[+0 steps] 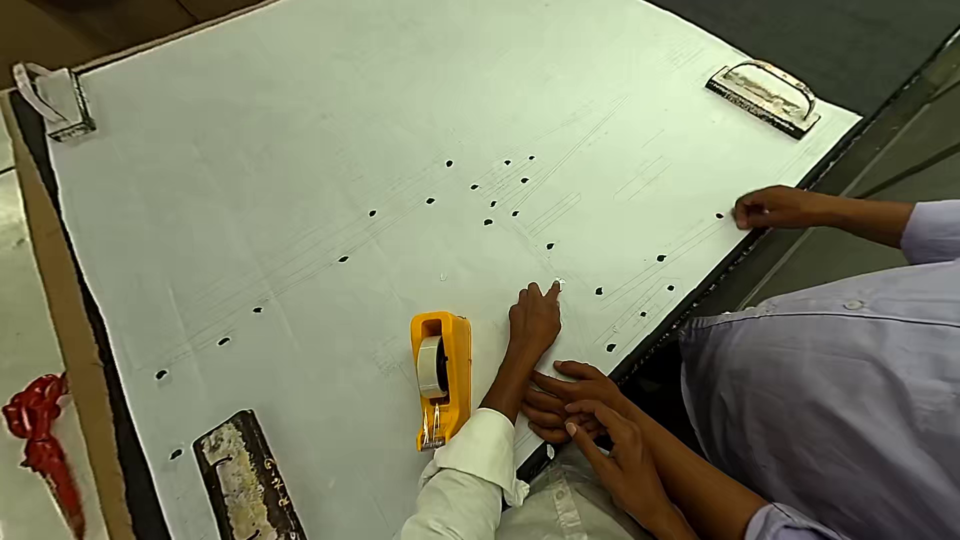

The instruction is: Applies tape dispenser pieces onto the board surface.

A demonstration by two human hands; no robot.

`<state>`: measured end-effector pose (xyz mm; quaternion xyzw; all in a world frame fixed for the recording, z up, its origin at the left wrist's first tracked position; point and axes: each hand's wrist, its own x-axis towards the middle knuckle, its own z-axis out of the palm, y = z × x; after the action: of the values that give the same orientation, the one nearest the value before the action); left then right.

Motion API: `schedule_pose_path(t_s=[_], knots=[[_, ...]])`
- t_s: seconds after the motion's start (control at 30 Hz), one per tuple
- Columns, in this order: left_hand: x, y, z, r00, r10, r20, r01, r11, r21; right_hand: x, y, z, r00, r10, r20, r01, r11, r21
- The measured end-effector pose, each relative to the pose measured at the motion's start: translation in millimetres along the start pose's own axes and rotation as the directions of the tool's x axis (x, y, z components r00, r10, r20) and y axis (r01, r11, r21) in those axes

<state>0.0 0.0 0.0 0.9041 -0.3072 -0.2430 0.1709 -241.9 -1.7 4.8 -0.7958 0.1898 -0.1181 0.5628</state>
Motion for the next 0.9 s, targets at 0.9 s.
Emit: schedule_pose_path(t_s=[0.9], knots=[[-241.9, -124.5, -33.1, 0.796, -0.555, -0.241, 0.048, 0.456, -0.889, 49.4, -40.9, 123.3, 0.906, -0.275, 0.322, 0.386, 0.850, -0.359]])
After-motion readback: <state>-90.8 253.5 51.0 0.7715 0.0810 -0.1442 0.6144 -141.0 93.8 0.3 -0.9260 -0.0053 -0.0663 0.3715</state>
